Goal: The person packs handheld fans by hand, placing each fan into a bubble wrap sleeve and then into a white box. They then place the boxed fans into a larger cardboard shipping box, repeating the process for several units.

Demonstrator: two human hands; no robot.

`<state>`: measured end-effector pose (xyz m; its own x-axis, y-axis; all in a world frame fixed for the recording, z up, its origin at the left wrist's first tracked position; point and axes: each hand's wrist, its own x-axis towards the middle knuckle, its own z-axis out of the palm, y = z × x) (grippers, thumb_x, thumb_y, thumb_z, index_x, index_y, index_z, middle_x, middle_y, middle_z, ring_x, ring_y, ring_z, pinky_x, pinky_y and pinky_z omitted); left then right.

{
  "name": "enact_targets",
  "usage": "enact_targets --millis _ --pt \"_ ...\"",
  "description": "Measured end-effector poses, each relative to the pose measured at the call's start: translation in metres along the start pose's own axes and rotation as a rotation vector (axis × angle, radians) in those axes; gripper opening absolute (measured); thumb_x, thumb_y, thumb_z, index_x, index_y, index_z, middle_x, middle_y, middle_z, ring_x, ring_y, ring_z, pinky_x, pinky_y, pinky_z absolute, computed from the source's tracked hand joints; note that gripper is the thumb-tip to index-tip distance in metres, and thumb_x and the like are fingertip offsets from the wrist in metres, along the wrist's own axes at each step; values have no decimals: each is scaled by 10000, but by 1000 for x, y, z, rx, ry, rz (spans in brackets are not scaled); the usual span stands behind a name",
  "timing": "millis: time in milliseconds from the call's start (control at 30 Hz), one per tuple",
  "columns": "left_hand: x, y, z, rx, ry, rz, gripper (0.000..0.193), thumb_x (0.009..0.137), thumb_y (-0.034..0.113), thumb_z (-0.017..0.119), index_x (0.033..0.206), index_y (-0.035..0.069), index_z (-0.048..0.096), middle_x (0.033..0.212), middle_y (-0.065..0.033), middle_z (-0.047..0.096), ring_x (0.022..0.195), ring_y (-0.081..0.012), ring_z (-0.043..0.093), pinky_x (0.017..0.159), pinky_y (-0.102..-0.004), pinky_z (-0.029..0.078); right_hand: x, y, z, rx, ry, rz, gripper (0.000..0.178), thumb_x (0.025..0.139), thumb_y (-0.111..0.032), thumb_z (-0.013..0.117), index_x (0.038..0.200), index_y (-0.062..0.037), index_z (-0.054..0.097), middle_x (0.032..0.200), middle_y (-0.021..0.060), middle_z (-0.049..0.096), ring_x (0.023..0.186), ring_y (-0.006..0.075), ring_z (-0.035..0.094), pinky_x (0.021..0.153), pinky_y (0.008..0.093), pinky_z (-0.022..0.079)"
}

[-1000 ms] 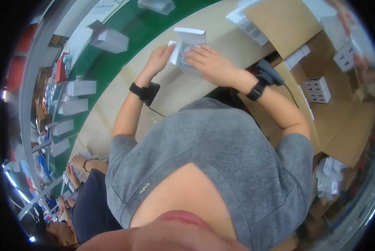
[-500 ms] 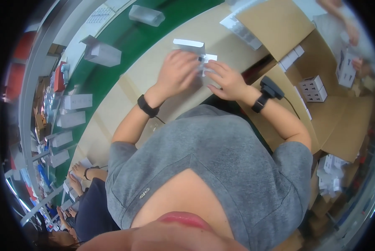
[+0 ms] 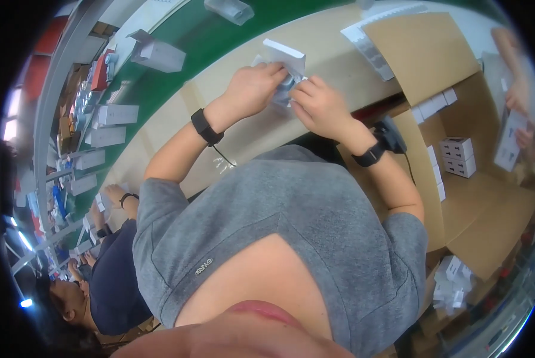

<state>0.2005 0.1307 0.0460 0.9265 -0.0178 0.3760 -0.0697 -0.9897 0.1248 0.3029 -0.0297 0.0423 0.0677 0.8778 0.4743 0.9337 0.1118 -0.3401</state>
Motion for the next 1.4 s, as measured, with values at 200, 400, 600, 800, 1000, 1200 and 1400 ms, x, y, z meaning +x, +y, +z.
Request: enact_targets --millis 200,400,600,800,1000,1200,1400 --pt "28 -6 7 27 -245 -7 141 630 99 640 740 18 603 762 -106 571 730 -242 598 603 -340 497 0 14 7 21 71 32 181 710 -92 628 883 -53 593 884 63 556 880 258 512 705 337 452" --pt "20 -54 -20 -449 -247 -5 323 579 90 707 874 -17 631 867 -115 600 718 -216 595 628 -302 493 18 16 -8 124 89 -42 373 670 -140 685 1015 -63 568 1053 96 527 1022 289 483 843 377 404" --pt "-13 -52 -45 -878 113 -277 419 577 25 713 985 -10 628 1001 -90 589 753 -152 570 642 -267 457 47 -15 -28 102 287 -52 707 598 -184 742 1223 -73 432 1217 151 445 1119 329 445 916 413 357" --pt "-30 -43 -65 -821 314 -212 414 567 32 722 968 -14 631 992 -85 591 730 -129 549 609 -245 441 55 -24 -15 283 112 81 817 562 -165 758 1265 -39 361 1207 182 443 1115 344 445 935 405 346" --pt "-37 -43 -75 -672 302 -265 398 564 64 727 944 -1 632 887 -57 594 682 -129 534 578 -241 436 51 -4 -5 548 -167 231 883 553 -151 764 1293 4 306 1216 199 433 1136 347 432 958 371 334" --pt "-26 -16 -66 -600 344 -327 361 558 93 741 894 12 638 805 -41 569 647 -122 521 532 -237 425 65 -14 4 603 -33 172 900 592 -165 740 1324 6 245 1234 199 417 1151 331 419 961 363 337" --pt "-22 -10 -59 -497 407 -298 344 552 101 745 864 5 634 784 -49 560 603 -120 511 481 -217 411 61 -11 12 586 -57 289 885 624 -110 685 1344 17 186 1294 213 353 1201 325 378 989 359 307"
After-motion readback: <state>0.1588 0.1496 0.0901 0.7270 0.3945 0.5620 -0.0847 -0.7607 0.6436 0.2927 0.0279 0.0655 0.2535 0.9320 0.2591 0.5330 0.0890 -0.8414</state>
